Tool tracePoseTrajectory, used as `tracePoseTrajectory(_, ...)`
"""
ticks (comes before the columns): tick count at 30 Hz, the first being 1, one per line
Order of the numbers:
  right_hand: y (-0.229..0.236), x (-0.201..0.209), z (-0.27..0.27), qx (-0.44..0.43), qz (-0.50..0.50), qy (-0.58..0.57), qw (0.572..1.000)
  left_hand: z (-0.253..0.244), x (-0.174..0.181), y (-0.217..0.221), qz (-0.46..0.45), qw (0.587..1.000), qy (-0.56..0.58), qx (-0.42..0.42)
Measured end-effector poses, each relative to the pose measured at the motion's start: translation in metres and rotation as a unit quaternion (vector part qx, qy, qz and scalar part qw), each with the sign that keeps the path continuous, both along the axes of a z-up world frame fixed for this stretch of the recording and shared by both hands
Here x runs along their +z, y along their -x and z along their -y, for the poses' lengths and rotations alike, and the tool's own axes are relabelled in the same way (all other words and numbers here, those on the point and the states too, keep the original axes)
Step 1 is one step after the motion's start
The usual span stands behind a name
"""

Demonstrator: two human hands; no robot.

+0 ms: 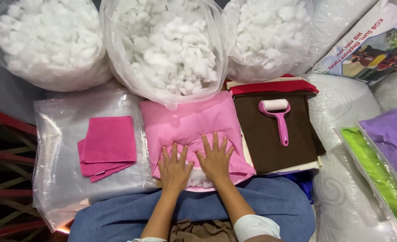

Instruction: Stuffing a pink heart-shaped fabric with white fiberfill and using a lint roller to clean the surface.

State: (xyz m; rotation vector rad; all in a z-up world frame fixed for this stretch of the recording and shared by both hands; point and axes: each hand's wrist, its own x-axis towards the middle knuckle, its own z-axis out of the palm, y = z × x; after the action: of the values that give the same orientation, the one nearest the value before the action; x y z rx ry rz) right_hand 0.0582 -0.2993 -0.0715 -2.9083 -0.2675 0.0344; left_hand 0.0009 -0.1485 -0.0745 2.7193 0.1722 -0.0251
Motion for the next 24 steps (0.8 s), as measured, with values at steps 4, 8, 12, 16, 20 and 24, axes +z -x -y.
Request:
tracePoseTrajectory(4,-0.028,-0.008,-0.006,0.011,0.041,0.003,0.999,-0.009,-0.008,-0.021,0.047,0.998,-0.030,-0.007)
tracePoseTrajectory(8,-0.070,0.049,-0.022,-0.025,-0.044,-0.058,0.997,-0.008,0.004,-0.078,0.199,0.973,-0.076,0.092)
tracePoseTrajectory(12,-0.091,0.026,-0.027,-0.061,-0.055,-0.067,0.994,-0.008,0.016,-0.107,0.179,0.976,-0.054,0.115)
tracePoseTrajectory(16,-0.099,0.013,-0.022,-0.039,-0.054,-0.035,0.997,-0.029,-0.016,-0.112,0.075,0.990,-0.081,0.093)
tracePoseTrajectory(20,-0.132,0.031,-0.023,-0.079,-0.083,-0.042,0.993,-0.034,0.004,-0.141,0.047,0.988,-0.067,0.129)
tracePoseTrajectory(24,-0.179,0.009,-0.025,-0.102,-0.097,-0.031,0.990,-0.045,-0.006,-0.168,-0.018,0.986,-0.011,0.164)
